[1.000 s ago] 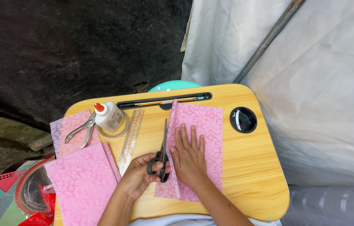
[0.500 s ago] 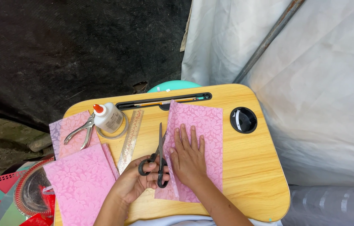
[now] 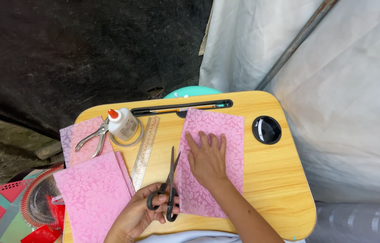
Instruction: Folding and cutting pink patterned paper into smaller rectangular pieces using scissors on a small table.
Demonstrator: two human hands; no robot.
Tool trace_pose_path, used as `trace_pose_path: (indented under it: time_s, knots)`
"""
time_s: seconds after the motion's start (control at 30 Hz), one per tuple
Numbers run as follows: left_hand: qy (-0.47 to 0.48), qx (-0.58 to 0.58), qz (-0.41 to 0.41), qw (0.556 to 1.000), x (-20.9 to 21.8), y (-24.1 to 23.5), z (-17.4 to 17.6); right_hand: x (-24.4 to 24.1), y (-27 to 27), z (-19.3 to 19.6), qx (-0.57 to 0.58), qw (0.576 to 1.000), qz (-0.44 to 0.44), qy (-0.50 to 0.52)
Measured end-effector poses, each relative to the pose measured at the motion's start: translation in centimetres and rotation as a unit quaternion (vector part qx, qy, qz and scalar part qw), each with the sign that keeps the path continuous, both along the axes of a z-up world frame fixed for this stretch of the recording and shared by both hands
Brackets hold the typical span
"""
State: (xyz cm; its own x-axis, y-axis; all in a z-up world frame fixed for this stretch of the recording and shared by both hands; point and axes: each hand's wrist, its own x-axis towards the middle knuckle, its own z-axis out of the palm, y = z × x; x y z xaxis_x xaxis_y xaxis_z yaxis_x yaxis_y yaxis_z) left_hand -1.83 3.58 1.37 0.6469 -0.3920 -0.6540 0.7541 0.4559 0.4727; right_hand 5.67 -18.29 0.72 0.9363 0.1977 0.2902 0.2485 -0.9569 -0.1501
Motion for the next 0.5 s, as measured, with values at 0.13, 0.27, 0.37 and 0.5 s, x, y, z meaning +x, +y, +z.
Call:
trace_pose_path:
  time_s: [0.13, 0.27, 0.37, 0.5]
  knots:
    - [-0.002, -0.017, -0.005, 1.0, -0.3, 0.4, -0.3, 0.1, -0.4, -0.8, 0.026, 1.0, 0.007, -0.003]
    - [-0.035, 0.025, -0.004, 0.999, -0.3, 0.3, 1.3, 0.8, -0.9, -2.1, 0.037, 0.998, 0.031, 0.048]
    - [-0.126, 0.178, -0.007, 0.976, -1.4, -0.2, 0.8, 0.6, -1.0, -1.6, 0.024, 0.997, 0.044, 0.06]
    - [-0.343, 0.74, -0.053, 0.575, -2.2, -2.0, 2.5, 1.8, -1.2, -0.8, 0.013, 0.997, 0.055, 0.055]
